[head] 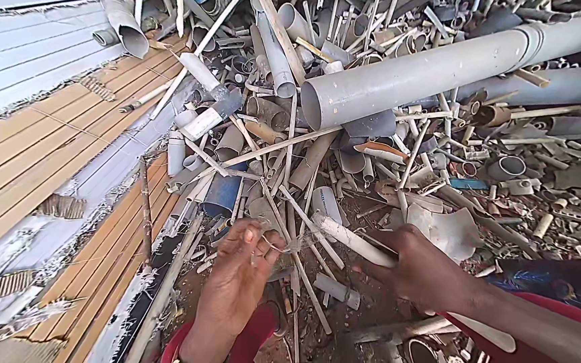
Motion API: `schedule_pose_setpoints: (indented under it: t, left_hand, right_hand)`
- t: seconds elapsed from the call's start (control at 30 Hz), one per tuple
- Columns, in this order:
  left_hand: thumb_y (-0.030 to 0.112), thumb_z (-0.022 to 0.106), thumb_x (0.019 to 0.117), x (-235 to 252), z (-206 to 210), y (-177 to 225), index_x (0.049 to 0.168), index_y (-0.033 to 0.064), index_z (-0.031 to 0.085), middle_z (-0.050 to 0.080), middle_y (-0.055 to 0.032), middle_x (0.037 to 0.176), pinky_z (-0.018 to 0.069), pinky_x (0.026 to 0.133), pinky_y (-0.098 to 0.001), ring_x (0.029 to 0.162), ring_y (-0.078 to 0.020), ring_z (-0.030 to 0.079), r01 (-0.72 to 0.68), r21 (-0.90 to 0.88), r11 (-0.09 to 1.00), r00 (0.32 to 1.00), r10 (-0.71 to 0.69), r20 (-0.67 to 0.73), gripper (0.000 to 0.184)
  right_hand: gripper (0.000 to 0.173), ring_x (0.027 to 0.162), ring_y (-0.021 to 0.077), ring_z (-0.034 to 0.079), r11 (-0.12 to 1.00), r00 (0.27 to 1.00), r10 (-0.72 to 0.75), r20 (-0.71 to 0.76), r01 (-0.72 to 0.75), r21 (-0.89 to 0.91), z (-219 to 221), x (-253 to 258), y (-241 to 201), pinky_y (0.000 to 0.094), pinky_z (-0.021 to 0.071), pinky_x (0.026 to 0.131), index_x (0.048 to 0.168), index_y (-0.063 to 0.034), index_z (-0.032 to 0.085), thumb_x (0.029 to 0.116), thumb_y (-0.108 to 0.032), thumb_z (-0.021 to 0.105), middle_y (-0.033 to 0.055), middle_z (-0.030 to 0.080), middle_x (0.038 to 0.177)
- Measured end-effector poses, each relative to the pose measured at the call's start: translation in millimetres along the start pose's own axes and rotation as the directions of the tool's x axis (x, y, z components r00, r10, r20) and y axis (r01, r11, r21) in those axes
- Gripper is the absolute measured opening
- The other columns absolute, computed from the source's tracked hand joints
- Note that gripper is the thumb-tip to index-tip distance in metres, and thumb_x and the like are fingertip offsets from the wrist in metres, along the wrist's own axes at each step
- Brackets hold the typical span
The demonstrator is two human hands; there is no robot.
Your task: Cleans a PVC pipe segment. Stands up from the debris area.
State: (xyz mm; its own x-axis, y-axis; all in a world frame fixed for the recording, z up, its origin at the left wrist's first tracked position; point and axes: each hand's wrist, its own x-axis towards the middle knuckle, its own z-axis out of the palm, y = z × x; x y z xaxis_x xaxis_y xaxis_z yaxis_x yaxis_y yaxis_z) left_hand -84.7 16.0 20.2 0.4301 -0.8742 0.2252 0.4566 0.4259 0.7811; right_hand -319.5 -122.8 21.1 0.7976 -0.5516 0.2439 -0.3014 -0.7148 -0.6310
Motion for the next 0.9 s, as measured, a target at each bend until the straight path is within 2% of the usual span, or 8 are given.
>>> schedule_pose_setpoints:
  t: [0.07, 0.17, 0.3, 0.4, 0.6, 0.7, 0.8, 0.9]
  left_hand:
    - [0.033, 0.071, 0.0927, 6.0, -8.6, 14.2, 0.096, 0.018, 0.076, 0.072, 0.0032, 0.084, 0.0626, 0.082, -0.0304, 0.08, -0.0096, 0.072, -0.036, -0.097, 0.995, 0.995, 0.027, -0.094, 0.016]
    - [0.036, 0.077, 0.0869, 6.9, -15.9, 18.0, 0.091, 0.0258, 0.076, 0.071, 0.0099, 0.082, 0.0603, 0.07, -0.0207, 0.071, -0.0014, 0.067, -0.123, 0.199, 0.972, 0.977, 0.154, -0.145, 0.011]
    - [0.043, 0.072, 0.0916, 0.9, -9.0, 1.9, 0.099, 0.0295, 0.067, 0.062, 0.0176, 0.089, 0.0456, 0.051, -0.0069, 0.059, 0.0093, 0.052, -0.255, 0.669, 0.699, 0.966, 0.215, 0.144, 0.016]
    - [0.057, 0.068, 0.0902, -2.9, -3.6, -10.8, 0.109, 0.0187, 0.054, 0.057, 0.0155, 0.092, 0.0412, 0.054, -0.0069, 0.066, 0.0105, 0.048, -0.3, 0.797, 0.523, 0.953, 0.141, 0.267, 0.044]
    - [0.05, 0.046, 0.1056, -3.9, 8.7, -14.7, 0.129, 0.0126, 0.054, 0.064, 0.0054, 0.117, 0.0568, 0.092, -0.0287, 0.109, -0.0092, 0.064, -0.138, 0.595, 0.792, 0.964, -0.03, 0.264, 0.045]
    - [0.016, 0.052, 0.0958, 0.8, 5.8, -3.9, 0.129, 0.0097, 0.06, 0.069, -0.0103, 0.124, 0.0537, 0.104, -0.0423, 0.118, -0.0275, 0.067, 0.064, 0.179, 0.982, 0.987, -0.089, 0.136, 0.035]
    - [-0.002, 0.046, 0.0838, 6.4, -2.6, 11.4, 0.125, 0.0089, 0.06, 0.07, -0.0109, 0.121, 0.0577, 0.099, -0.0431, 0.112, -0.0279, 0.07, 0.046, 0.196, 0.98, 0.998, -0.036, -0.053, 0.045]
    - [0.012, 0.041, 0.1029, 11.3, -7.6, 22.1, 0.125, 0.0124, 0.059, 0.071, -0.0008, 0.101, 0.0608, 0.086, -0.0346, 0.097, -0.0161, 0.072, 0.095, 0.483, 0.871, 0.942, 0.077, -0.325, 0.028]
  right_hand:
    - [0.028, 0.053, 0.0099, 0.051, 1.0, 1.0, 0.006, 0.008, -0.006, -0.004, -5.2, 0.2, 0.9, 0.0299, 0.0402, 0.051, 0.082, -0.0083, 0.07, 0.0838, -0.036, 0.073, 0.0003, 0.055, 0.059]
    - [0.026, 0.051, 0.0073, 0.051, 0.999, 0.998, -0.037, -0.058, 0.035, -0.028, -8.1, 0.1, 3.3, 0.027, 0.0395, 0.048, 0.081, -0.0098, 0.07, 0.0838, -0.036, 0.07, -0.0012, 0.055, 0.058]
    - [0.026, 0.051, 0.003, 0.049, 0.995, 0.988, -0.094, -0.121, 0.088, -0.053, -11.3, 1.3, 7.5, 0.0217, 0.0373, 0.048, 0.08, -0.0113, 0.069, 0.0843, -0.037, 0.068, -0.0034, 0.055, 0.058]
    - [0.026, 0.049, 0.0092, 0.052, 0.983, 0.981, -0.152, -0.12, 0.137, -0.124, -7.7, 0.6, 7.6, 0.028, 0.0403, 0.045, 0.079, -0.0123, 0.067, 0.086, -0.037, 0.065, -0.0009, 0.054, 0.056]
    - [0.025, 0.049, 0.0059, 0.052, 0.987, 0.985, -0.141, -0.102, 0.132, -0.095, -2.0, -0.2, 1.5, 0.024, 0.0394, 0.045, 0.081, -0.0119, 0.069, 0.0848, -0.036, 0.066, -0.0012, 0.056, 0.057]
    - [0.025, 0.05, 0.0056, 0.051, 0.992, 0.989, -0.099, -0.111, 0.09, -0.083, -6.1, 1.2, 3.7, 0.0243, 0.0395, 0.047, 0.081, -0.0114, 0.07, 0.0842, -0.036, 0.067, -0.0018, 0.055, 0.058]
    - [0.024, 0.053, 0.0019, 0.049, 1.0, 0.994, -0.005, -0.107, 0.002, -0.029, -13.7, 2.7, 4.8, 0.022, 0.0385, 0.051, 0.083, -0.011, 0.071, 0.084, -0.035, 0.069, -0.0044, 0.056, 0.061]
    - [0.022, 0.054, -0.0053, 0.045, 0.997, 0.991, 0.078, -0.108, -0.077, 0.01, -22.3, 2.6, 7.3, 0.0155, 0.0353, 0.05, 0.082, -0.0126, 0.069, 0.0838, -0.034, 0.071, -0.0096, 0.052, 0.061]
